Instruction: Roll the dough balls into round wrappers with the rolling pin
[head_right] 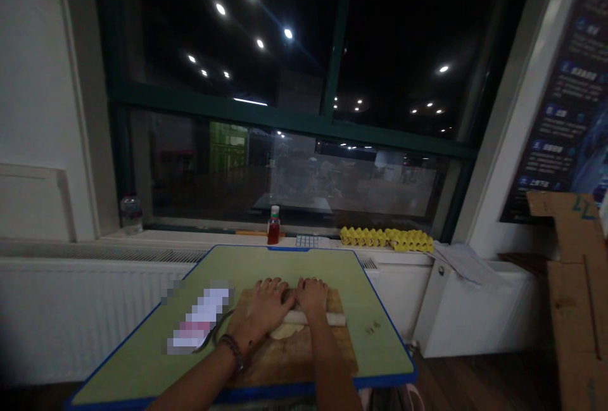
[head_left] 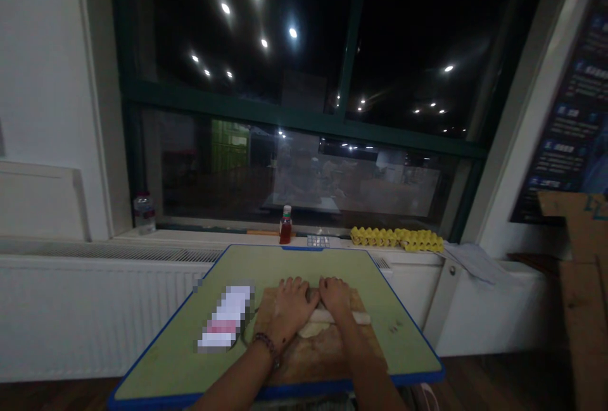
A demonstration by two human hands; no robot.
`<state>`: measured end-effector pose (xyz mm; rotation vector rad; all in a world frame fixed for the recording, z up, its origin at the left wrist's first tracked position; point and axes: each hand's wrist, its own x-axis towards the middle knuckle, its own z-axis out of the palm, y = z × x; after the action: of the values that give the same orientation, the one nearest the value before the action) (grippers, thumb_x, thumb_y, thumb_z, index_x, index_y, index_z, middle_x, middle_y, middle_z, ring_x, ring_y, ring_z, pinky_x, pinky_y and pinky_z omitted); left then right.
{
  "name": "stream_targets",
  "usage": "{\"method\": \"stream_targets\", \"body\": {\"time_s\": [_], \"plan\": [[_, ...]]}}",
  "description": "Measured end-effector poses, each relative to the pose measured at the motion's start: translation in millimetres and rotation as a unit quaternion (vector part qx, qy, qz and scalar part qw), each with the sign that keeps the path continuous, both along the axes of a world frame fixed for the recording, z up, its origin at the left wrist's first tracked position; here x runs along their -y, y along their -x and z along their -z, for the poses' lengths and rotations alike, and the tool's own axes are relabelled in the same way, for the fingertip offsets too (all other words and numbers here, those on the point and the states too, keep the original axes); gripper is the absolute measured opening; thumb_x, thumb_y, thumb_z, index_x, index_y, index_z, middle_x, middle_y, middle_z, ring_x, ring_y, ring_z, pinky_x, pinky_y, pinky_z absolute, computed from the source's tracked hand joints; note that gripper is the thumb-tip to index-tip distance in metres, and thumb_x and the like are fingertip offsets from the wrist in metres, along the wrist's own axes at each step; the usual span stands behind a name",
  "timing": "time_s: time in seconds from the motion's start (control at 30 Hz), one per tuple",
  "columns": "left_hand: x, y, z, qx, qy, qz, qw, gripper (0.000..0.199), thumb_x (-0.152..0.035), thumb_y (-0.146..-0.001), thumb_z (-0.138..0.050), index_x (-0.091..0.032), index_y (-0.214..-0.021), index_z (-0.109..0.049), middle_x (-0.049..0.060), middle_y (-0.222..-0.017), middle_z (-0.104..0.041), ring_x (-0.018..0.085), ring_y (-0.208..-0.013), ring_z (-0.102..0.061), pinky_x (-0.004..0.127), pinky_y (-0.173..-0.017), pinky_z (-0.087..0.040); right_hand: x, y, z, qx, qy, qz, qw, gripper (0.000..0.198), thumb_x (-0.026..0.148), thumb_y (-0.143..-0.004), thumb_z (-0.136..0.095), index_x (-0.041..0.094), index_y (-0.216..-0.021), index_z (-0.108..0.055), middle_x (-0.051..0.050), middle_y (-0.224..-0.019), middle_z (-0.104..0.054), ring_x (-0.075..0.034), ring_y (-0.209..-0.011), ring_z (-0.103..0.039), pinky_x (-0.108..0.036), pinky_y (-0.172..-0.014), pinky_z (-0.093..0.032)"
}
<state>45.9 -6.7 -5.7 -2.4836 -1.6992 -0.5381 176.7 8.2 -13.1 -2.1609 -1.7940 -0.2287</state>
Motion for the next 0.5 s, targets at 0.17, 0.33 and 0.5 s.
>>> {"method": "stream_targets", "body": {"time_s": [0.17,0.33,0.5], "plan": [[-2.1,-1.5,1.5,0.006,0.011,-0.018,1.000,0.042,-0.043,-0.091,-0.038,-0.020,-0.117,-0.063,0.012,-0.125,-0.062,0.031,-0.117,-0.050,0.046,-0.103,-0.029,1.1,0.3,-7.1,-0.011,-0.006,-0.027,1.000,0.042,0.028,-0.099,-0.032,0.015,-0.096,-0.072,-0.011,-0.097,-0.073,-0.021,-0.094,-0.067,-0.028,-0.081,-0.044],[-9.6,-4.2,0.7,0.011,0.023,-0.021,0.999,0.046,-0.041,-0.091,-0.034,-0.016,-0.120,-0.062,0.013,-0.123,-0.063,0.031,-0.116,-0.052,0.046,-0.100,-0.034,13.6,0.8,-13.5,-0.029,-0.085,-0.156,0.984,0.033,0.024,-0.098,-0.035,0.020,-0.093,-0.067,-0.005,-0.098,-0.070,-0.016,-0.099,-0.061,-0.022,-0.088,-0.038],[-17.3,-6.9,-5.7,0.005,0.074,-0.044,0.996,0.049,-0.043,-0.088,-0.040,-0.015,-0.123,-0.060,0.015,-0.127,-0.061,0.032,-0.120,-0.051,0.045,-0.098,-0.036,16.8,1.2,-11.6,-0.030,-0.083,-0.142,0.986,0.033,0.024,-0.099,-0.034,0.019,-0.096,-0.066,-0.007,-0.101,-0.069,-0.017,-0.100,-0.060,-0.023,-0.088,-0.037]]}}
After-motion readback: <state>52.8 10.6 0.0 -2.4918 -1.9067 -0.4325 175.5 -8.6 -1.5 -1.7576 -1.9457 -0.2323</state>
